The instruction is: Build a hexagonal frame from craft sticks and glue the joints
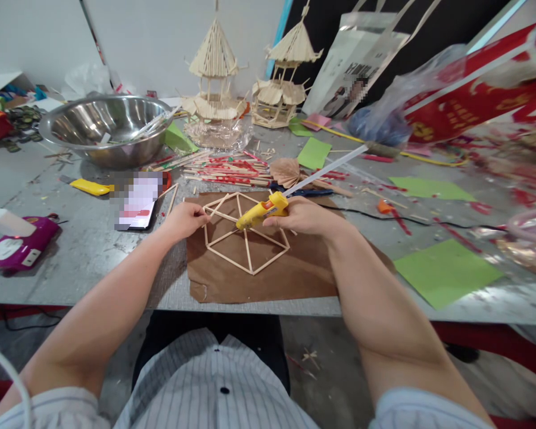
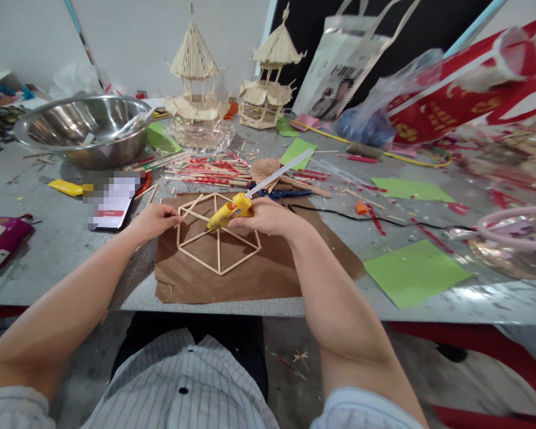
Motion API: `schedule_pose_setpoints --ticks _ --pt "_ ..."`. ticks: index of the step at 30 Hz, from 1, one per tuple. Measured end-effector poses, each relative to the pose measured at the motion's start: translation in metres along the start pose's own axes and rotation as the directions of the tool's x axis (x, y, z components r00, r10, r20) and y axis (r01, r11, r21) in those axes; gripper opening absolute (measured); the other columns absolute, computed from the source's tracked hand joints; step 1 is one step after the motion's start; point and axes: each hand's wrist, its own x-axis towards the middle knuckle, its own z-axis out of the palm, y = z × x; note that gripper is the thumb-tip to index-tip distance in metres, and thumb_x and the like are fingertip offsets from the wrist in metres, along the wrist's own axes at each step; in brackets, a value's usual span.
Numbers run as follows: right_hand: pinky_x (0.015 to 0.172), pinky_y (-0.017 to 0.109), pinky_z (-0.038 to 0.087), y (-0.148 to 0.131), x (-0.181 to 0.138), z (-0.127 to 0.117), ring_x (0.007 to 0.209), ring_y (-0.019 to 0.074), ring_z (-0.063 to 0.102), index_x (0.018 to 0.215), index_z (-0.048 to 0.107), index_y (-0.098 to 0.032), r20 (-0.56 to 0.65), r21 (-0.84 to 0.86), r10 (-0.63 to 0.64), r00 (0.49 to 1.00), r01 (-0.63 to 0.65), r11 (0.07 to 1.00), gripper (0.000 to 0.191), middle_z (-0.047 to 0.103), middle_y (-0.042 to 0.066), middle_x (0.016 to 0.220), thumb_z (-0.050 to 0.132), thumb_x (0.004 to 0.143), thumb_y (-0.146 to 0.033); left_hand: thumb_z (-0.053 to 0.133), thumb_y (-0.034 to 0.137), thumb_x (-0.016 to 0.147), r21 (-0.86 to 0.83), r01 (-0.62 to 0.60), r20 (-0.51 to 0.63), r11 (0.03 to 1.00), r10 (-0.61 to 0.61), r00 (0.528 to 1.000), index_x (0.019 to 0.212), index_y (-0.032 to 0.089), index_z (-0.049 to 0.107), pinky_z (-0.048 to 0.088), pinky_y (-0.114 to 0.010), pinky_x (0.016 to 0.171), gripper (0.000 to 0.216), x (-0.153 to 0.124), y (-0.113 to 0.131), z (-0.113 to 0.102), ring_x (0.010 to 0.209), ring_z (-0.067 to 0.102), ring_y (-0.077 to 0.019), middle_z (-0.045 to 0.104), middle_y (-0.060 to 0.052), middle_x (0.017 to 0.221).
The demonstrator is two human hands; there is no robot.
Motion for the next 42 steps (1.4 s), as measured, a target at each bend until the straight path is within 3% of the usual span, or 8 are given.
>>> schedule_pose_setpoints --ticks 8,31,42 --pt "0.063 0.026 0.041 0.001 0.0 -0.002 0.067 0.0156 0.054 0.08 0.065 -0.018 -0.018 -0.032 0.051 0.999 -0.051 0.998 0.041 0.061 0.0 0.07 0.054 0.062 -0.053 0.051 0.039 0.068 0.0 0.005 0.005 1.0 -0.005 1.0 0.062 0.015 0.06 0.025 -0.022 0.047 0.027 -0.001 0.002 -0.001 0.049 0.038 -0.0079 0.048 0.002 0.051" --pt "0.069 0.028 0.043 0.014 -0.002 -0.009 0.077 0.0198 0.058 0.085 0.065 -0.022 -0.048 -0.139 0.04 0.998 -0.046 0.989 0.044 0.064 0.0 0.081 0.05 0.064 -0.059 0.052 0.039 0.067 -0.032 0.015 -0.002 0.999 -0.015 1.0 0.06 0.015 0.06 0.025 -0.023 0.047 0.026 -0.002 0.004 -0.001 0.048 0.037 -0.0079 0.046 0.003 0.048" --pt "0.065 0.03 0.043 0.008 -0.007 -0.015 0.071 0.0198 0.057 0.083 0.065 -0.021 -0.06 -0.185 0.107 0.992 -0.116 0.976 0.044 0.063 0.002 0.077 0.05 0.064 -0.058 0.051 0.038 0.067 -0.023 -0.004 -0.004 1.0 0.004 1.0 0.06 0.014 0.059 0.024 -0.022 0.046 0.026 -0.002 0.004 -0.001 0.047 0.035 -0.0073 0.045 0.003 0.047"
